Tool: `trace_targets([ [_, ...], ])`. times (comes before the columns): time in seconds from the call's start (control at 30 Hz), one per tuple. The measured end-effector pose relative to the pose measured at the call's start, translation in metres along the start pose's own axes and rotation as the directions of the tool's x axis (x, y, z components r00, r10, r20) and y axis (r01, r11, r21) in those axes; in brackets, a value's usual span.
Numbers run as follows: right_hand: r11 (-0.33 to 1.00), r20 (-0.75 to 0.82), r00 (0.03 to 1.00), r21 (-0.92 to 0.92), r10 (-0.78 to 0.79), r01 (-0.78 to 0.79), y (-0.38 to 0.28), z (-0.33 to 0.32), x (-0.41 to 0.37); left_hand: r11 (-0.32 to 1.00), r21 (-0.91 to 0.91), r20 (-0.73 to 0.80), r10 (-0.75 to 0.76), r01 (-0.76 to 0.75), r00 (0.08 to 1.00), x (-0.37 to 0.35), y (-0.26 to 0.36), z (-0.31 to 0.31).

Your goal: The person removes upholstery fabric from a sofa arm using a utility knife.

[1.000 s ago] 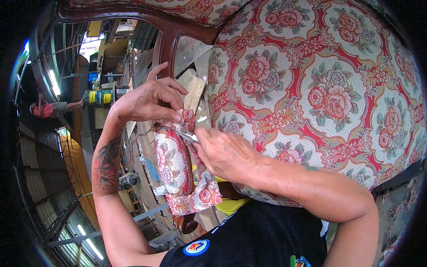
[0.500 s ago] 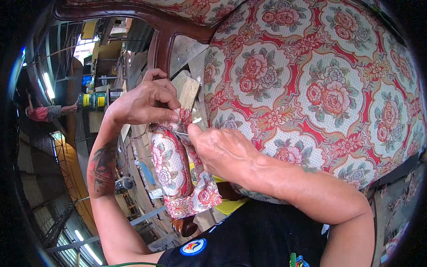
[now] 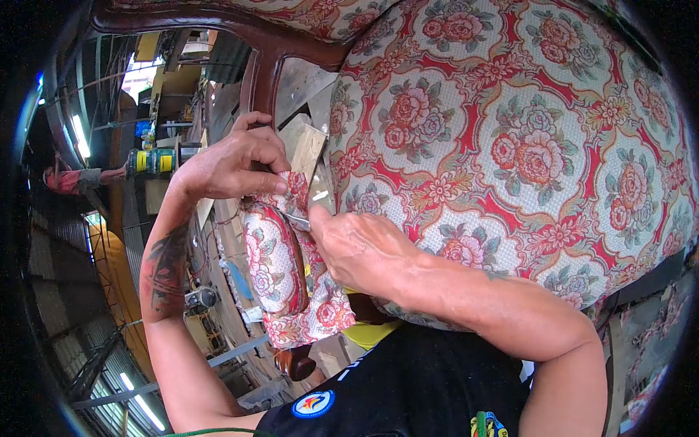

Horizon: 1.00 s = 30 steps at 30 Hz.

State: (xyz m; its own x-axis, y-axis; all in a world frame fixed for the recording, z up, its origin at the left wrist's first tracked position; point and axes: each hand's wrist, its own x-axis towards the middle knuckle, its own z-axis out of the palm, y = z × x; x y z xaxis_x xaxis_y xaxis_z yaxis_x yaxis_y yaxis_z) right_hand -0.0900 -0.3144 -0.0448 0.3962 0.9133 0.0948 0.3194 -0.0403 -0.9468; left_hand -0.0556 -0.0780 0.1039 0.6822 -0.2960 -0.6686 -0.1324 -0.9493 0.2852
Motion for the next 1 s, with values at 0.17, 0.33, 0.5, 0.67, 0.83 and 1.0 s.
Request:
trace_targets([
  [0.17,0.989,-0.053,0.999,0.151,0.012,-0.004,0.004,-0.014,-0.005,0.992,-0.028,-0.015,-0.125,0.125,0.992,-0.012,0.007,-0.011],
  [0.33,0.980,-0.121,0.993,0.196,0.007,0.017,0.013,-0.010,-0.005,0.990,0.094,-0.068,-0.094,0.101,0.993,-0.018,0.023,-0.018],
  [0.5,0.980,-0.068,0.997,0.193,-0.041,0.053,0.009,-0.016,-0.001,0.990,0.009,-0.031,-0.143,0.143,0.989,-0.014,0.009,-0.012],
  [0.67,0.987,-0.111,0.985,0.085,-0.130,0.140,0.007,-0.010,0.011,0.996,0.070,-0.022,-0.056,0.057,0.998,-0.009,0.006,-0.011],
  [0.83,0.986,-0.120,0.982,0.059,-0.147,0.155,0.010,-0.006,0.014,0.998,0.050,-0.036,-0.022,0.023,0.999,-0.008,0.002,-0.010],
  [1.0,0.984,-0.113,0.978,0.024,-0.173,0.177,0.010,-0.003,0.015,0.999,0.036,-0.009,-0.023,0.023,1.000,-0.008,-0.002,-0.011],
])
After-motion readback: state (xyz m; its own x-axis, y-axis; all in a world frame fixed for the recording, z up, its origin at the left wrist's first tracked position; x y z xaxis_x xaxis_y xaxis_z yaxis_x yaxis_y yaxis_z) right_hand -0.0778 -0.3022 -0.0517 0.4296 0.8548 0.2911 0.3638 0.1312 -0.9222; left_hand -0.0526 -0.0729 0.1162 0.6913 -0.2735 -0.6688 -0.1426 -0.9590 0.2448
